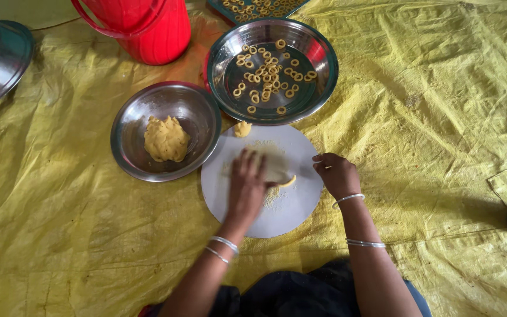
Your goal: The person rolls small pieces of dough into thin strips on a white board, then joins the ends to form rings. The finished rings are placed into a metal bowl. The person repeats this process with multiple pieces of dough.
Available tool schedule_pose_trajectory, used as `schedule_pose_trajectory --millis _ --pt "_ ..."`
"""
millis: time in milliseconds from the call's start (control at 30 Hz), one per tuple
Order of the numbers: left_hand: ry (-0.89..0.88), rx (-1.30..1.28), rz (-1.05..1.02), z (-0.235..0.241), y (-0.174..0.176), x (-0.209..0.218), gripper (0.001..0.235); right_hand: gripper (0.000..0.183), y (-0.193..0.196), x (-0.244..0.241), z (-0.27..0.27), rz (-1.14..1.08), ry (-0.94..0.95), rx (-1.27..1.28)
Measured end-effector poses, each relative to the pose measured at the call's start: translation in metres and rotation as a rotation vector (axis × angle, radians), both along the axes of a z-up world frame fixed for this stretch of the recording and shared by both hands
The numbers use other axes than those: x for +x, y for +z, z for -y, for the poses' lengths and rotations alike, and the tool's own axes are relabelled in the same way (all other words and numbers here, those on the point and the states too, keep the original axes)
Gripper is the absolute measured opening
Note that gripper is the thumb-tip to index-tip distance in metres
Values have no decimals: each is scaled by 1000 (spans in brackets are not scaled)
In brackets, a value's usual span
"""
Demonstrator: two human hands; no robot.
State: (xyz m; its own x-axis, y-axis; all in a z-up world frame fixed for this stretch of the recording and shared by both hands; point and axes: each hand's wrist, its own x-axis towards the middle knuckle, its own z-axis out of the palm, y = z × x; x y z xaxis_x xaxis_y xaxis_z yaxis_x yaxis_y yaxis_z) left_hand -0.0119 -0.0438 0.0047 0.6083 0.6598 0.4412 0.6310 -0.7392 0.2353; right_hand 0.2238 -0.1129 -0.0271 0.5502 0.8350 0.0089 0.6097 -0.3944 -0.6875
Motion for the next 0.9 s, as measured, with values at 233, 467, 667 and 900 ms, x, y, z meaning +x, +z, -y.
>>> schedule_pose_trajectory --millis 233,467,667,900 --pt "27 -269 -144 -8 -12 101 101 24 6 1 -5 -79 -97 64" --pt "-25 -136 -108 -8 -26 108 96 37 15 7 -8 -408 -226 275" --pt "-165 -241 -207 44 -21 84 101 47 18 7 -11 -621 -333 345" --pt "-81 -95 -225 -51 -19 125 98 58 9 15 -11 -800 -381 449"
